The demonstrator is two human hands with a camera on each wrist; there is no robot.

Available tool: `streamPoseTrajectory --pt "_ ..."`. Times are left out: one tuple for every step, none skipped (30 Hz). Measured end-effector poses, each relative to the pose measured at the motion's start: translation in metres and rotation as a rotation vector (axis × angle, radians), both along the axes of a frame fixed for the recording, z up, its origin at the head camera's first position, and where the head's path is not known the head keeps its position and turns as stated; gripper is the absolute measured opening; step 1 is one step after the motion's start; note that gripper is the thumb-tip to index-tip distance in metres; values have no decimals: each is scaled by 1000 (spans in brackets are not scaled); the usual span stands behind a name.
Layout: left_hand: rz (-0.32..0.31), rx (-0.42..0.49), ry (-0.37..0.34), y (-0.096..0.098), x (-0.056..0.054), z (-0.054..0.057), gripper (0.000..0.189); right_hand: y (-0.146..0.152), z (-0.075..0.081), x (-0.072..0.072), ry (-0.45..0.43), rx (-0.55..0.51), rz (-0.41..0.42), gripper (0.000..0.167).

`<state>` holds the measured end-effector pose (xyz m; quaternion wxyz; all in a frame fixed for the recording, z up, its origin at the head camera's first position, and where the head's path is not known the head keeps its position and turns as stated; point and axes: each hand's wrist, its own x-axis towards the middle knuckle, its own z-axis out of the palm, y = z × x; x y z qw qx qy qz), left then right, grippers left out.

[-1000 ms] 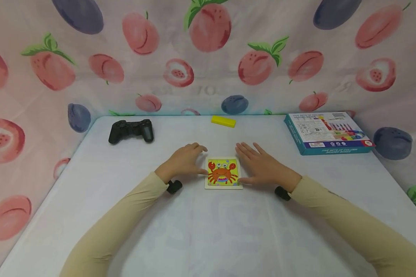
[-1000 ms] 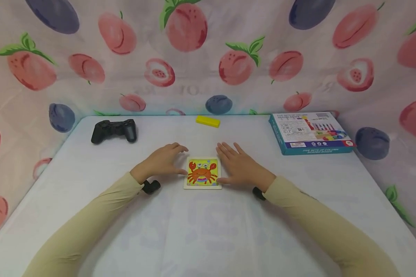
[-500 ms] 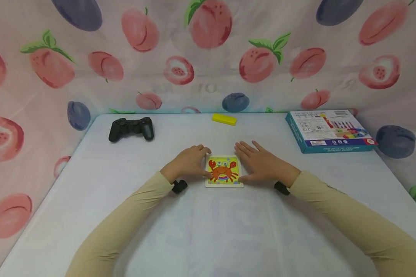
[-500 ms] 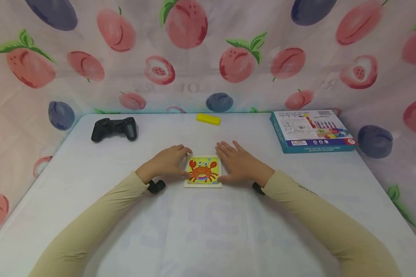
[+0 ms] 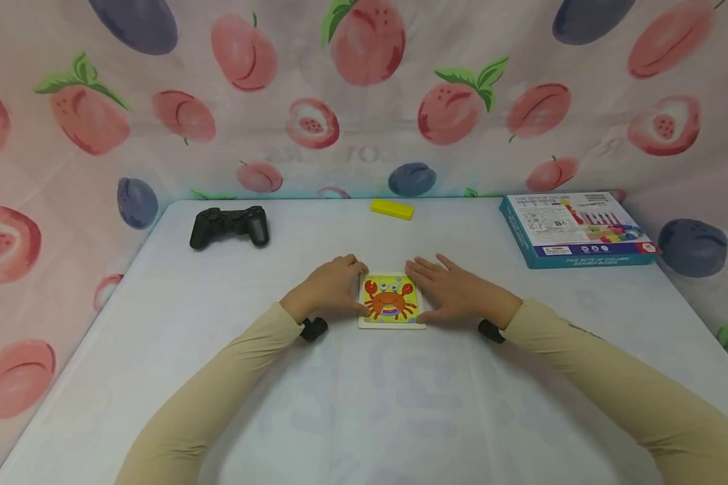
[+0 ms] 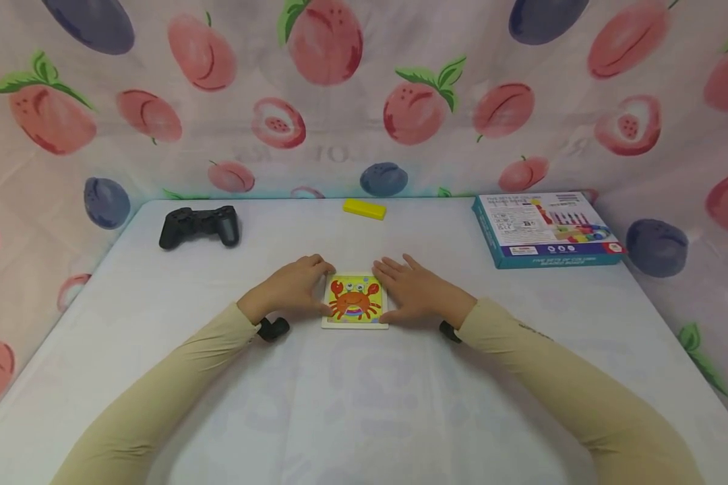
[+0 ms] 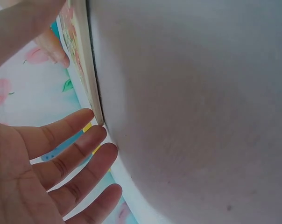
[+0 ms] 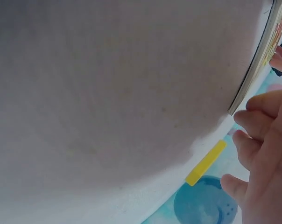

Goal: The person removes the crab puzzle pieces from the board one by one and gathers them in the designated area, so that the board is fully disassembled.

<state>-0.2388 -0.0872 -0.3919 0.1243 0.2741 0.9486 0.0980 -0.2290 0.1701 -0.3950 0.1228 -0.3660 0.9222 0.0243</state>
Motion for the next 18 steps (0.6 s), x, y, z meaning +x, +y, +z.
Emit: streamPoseTrajectory --pt "-1 -5 2 0 0 0 77 0 0 0 -7 4 5 93" --pt "-2 -8 6 0 0 -1 77 0 0 0 -12 6 11 92" --pt "-2 -9 10 0 0 -1 77 0 0 0 -15 10 15 91" --pt "-4 -10 15 0 0 -1 76 0 -1 -1 -14 13 23 91" --pt "-5 -11 18 0 1 -1 76 0 -1 -1 -14 16 27 91" --pt "-4 -11 20 0 1 -1 76 0 -1 -1 -14 16 31 91" --pt "-3 -9 19 0 1 -1 75 1 -1 -2 -15 17 33 90" --pt "-2 -6 18 0 1 -1 75 1 0 -2 -17 12 37 90" --pt "-2 -2 16 0 1 -1 74 1 0 -2 -19 12 37 91" --pt "-1 0 14 0 1 -2 74 1 0 -2 -21 11 39 91" --pt "0 2 12 0 1 -2 73 1 1 -1 -27 9 37 91" --pt "0 5 10 0 1 -2 73 1 1 -1 -30 5 39 91" --pt "-1 7 10 0 1 -3 72 1 2 -1 -34 1 40 91" --pt "-2 9 10 0 1 -3 72 1 2 -1 -40 -2 38 91" --pt "-4 12 11 0 1 -3 71 1 2 -1 -40 1 36 91" --pt "-4 15 11 0 1 -3 71 0 2 -1 -40 -1 37 91" --pt "-6 19 11 0 1 -3 71 0 2 -1 -41 -2 34 91" --pt "-7 23 11 -1 1 -3 70 0 1 -2 -40 -2 32 91"
